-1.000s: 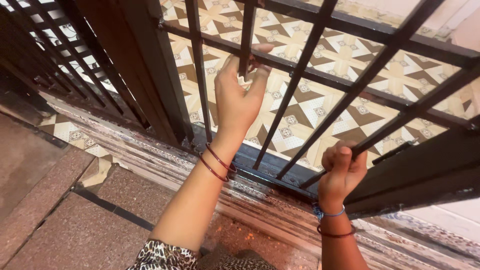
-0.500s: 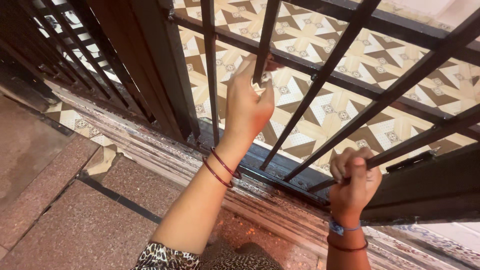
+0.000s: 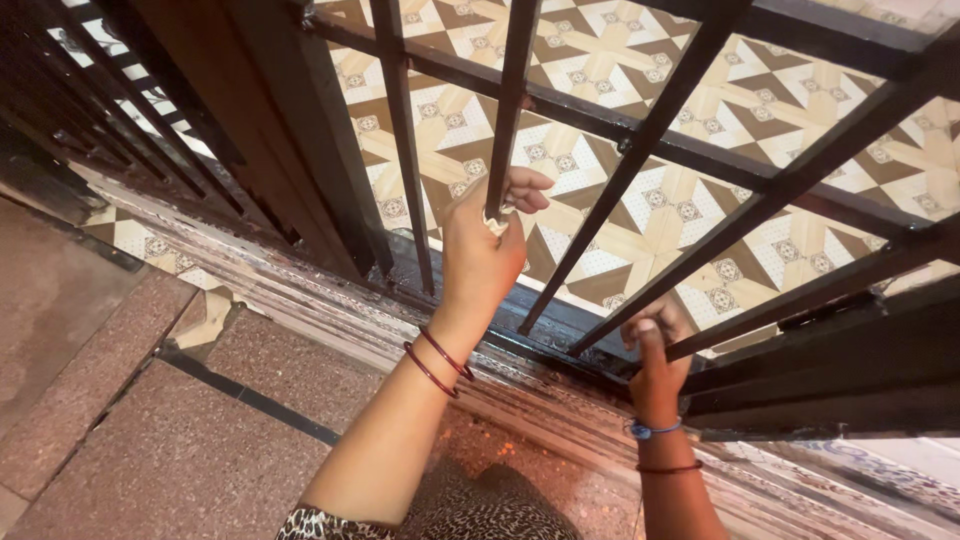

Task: The person wipes the individual bars and horizontal rails of a black metal gate with a white cloth.

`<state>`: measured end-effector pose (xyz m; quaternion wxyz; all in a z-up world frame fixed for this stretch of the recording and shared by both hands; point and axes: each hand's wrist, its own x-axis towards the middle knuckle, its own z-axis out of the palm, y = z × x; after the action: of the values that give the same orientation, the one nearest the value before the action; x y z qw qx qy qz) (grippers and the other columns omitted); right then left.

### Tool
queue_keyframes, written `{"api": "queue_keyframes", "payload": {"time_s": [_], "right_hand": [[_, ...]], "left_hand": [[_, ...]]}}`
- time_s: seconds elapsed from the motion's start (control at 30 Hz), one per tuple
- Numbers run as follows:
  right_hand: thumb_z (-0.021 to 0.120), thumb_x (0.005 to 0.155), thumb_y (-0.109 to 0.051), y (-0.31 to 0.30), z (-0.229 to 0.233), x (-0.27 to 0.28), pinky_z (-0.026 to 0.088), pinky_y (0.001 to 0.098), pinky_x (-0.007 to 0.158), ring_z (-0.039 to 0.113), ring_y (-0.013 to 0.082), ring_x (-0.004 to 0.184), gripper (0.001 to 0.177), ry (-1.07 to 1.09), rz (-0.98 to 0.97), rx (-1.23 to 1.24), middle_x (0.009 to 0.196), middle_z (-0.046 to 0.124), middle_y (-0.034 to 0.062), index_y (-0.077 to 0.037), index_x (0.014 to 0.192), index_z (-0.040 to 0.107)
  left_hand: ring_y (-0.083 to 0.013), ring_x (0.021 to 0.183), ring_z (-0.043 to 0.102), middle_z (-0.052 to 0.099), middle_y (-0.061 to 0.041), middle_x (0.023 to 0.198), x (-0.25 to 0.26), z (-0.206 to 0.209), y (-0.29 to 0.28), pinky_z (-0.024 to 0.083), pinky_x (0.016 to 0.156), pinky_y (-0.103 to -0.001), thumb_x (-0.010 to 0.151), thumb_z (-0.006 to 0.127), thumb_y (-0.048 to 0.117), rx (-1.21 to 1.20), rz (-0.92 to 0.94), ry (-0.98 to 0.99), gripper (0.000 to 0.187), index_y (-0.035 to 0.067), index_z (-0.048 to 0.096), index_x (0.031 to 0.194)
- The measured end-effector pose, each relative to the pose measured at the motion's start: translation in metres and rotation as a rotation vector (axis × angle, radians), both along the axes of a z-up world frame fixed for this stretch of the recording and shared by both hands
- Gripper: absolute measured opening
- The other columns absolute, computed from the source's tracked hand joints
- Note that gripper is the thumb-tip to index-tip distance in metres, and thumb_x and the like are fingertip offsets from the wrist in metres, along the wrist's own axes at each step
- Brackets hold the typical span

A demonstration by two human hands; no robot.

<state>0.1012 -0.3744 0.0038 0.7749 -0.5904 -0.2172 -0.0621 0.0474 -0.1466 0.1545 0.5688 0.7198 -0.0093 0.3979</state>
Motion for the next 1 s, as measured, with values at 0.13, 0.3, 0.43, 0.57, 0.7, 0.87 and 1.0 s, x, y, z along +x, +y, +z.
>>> {"api": "queue_keyframes", "payload": {"time_s": [0.13, 0.3, 0.43, 0.57, 0.7, 0.87, 1.0], "right_hand": [[0.054, 0.103, -0.017, 0.000, -0.020, -0.005, 0.032, 0.0227, 0.059, 0.041, 0.0060, 0.065, 0.015, -0.054, -0.075, -0.048, 0.072, 0.047, -0.0024, -0.006, 0.093, 0.057], [0.052, 0.104, -0.015, -0.001, -0.021, -0.005, 0.032, 0.0221, 0.058, 0.041, 0.0056, 0.065, 0.016, -0.042, -0.109, -0.038, 0.073, 0.048, -0.0026, -0.006, 0.092, 0.055], [0.053, 0.103, -0.012, 0.002, -0.020, -0.006, 0.033, 0.0222, 0.059, 0.041, 0.0055, 0.065, 0.013, -0.055, -0.131, -0.019, 0.073, 0.049, -0.0022, -0.006, 0.091, 0.055], [0.051, 0.103, -0.011, 0.003, -0.015, -0.008, 0.033, 0.0223, 0.059, 0.041, 0.0055, 0.066, 0.014, -0.081, -0.132, -0.033, 0.073, 0.049, -0.0021, -0.006, 0.090, 0.054], [0.050, 0.103, -0.011, 0.003, -0.013, -0.009, 0.032, 0.0220, 0.058, 0.041, 0.0052, 0.065, 0.015, -0.088, -0.141, -0.056, 0.072, 0.048, -0.0023, -0.007, 0.089, 0.054], [0.051, 0.102, -0.011, 0.004, -0.011, -0.010, 0.031, 0.0219, 0.057, 0.038, 0.0049, 0.064, 0.017, -0.081, -0.137, -0.057, 0.072, 0.046, -0.0029, -0.007, 0.086, 0.052], [0.051, 0.103, -0.012, 0.004, -0.007, -0.011, 0.029, 0.0217, 0.056, 0.037, 0.0045, 0.062, 0.019, -0.093, -0.129, -0.063, 0.070, 0.045, -0.0036, -0.007, 0.085, 0.052]], "left_hand": [[-0.0152, 0.083, 0.074, 0.072, -0.007, 0.085, -0.001, -0.011, -0.002, 0.058, 0.080, -0.029, 0.081, 0.044, -0.018, 0.034, 0.074, -0.043, 0.041, 0.003, 0.069, 0.106], [-0.0160, 0.077, 0.072, 0.068, -0.007, 0.081, 0.001, -0.021, -0.006, 0.054, 0.073, -0.029, 0.084, 0.048, -0.015, 0.056, 0.154, -0.088, 0.033, 0.003, 0.064, 0.107], [-0.0160, 0.076, 0.072, 0.067, -0.006, 0.080, 0.004, -0.030, -0.005, 0.055, 0.072, -0.030, 0.087, 0.049, -0.014, 0.063, 0.165, -0.102, 0.030, 0.003, 0.064, 0.107], [-0.0171, 0.075, 0.071, 0.066, -0.006, 0.079, 0.006, -0.044, -0.003, 0.054, 0.071, -0.030, 0.087, 0.051, -0.013, 0.095, 0.173, -0.120, 0.028, 0.002, 0.062, 0.108], [-0.0191, 0.074, 0.069, 0.065, -0.006, 0.077, 0.006, -0.063, -0.002, 0.053, 0.072, -0.032, 0.087, 0.053, -0.012, 0.141, 0.196, -0.125, 0.028, 0.002, 0.060, 0.109], [-0.0203, 0.073, 0.070, 0.066, -0.006, 0.076, 0.006, -0.080, -0.001, 0.053, 0.072, -0.033, 0.087, 0.054, -0.012, 0.166, 0.219, -0.093, 0.027, 0.004, 0.059, 0.108], [-0.0213, 0.073, 0.070, 0.065, -0.006, 0.075, 0.006, -0.088, 0.000, 0.053, 0.073, -0.034, 0.086, 0.053, -0.012, 0.177, 0.226, -0.087, 0.027, 0.004, 0.058, 0.108]]}}
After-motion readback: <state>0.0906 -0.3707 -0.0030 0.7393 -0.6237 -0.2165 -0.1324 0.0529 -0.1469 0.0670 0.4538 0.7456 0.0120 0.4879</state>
